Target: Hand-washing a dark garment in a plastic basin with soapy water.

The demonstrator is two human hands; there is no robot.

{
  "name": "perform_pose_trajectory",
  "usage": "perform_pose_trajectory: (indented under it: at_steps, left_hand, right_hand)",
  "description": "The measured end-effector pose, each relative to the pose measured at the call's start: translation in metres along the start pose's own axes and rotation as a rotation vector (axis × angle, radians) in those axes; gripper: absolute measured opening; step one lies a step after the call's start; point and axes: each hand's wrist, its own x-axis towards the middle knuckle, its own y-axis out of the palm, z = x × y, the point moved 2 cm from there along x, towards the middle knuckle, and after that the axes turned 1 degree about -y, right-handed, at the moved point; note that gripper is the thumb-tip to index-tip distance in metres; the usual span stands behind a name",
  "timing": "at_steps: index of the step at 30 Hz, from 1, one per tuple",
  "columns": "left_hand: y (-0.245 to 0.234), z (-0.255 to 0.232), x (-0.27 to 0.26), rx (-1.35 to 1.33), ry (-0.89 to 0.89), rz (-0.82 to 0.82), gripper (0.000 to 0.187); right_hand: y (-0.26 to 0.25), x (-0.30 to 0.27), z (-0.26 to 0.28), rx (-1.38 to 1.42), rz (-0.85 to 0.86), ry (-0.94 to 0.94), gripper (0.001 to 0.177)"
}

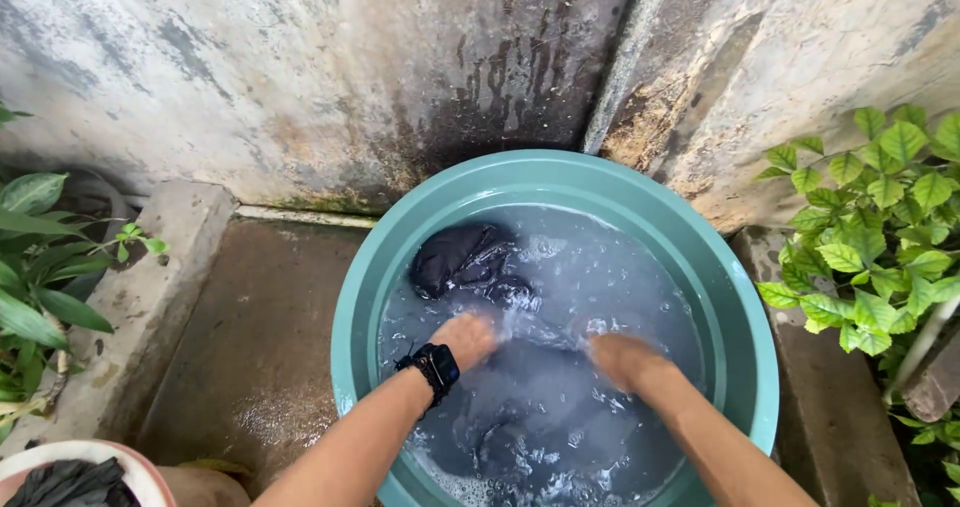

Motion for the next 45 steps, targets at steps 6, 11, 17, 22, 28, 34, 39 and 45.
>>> perform_pose_trajectory:
  at_steps: [6,11,17,22,28,34,39,45]
  left_hand:
    - [-0.082,0.018,0.017,-0.064,0.052,0.053,0.022]
    - [-0.274,0.019,0.014,0.222,0.283,-0.246,0.011]
    - [-0.348,0.024,0.007,0.268,0.222,-0.391,0.012]
    - [-0.388,0.042,0.006,0.338,0.114,-0.522,0.012]
    - [-0.456,0.082,0.010,0.545,-0.065,-0.638,0.014]
    - [-0.562,0.076,0.002,0.165,-0.132,-0.869,0.024]
    - [-0.543,0.082,0.019,-0.289,-0.164,-0.858,0.009]
    - [-0.406,0.069,0.023,-0.594,-0.318,-0.306,0.011]
  right_hand:
    - [0.022,0.003,-0.002,-0.179,0.205,0.073,0.045]
    - [-0.074,-0.047,0.045,0.052,0.061,-0.027,0.056]
    - [-0.198,-0.124,0.107,0.441,-0.241,-0.127,0.037]
    - [-0.277,-0.168,0.125,0.397,-0.554,-0.174,0.024]
    - [-0.355,-0.229,0.164,0.288,-0.847,-0.068,0.021]
    - [-0.396,-0.263,0.181,0.204,-1.217,-0.347,0.024]
    - [-0.399,-0.264,0.196,0.017,-1.208,-0.324,0.025]
    - [-0.307,-0.176,0.149,0.231,-0.745,-0.285,0.024]
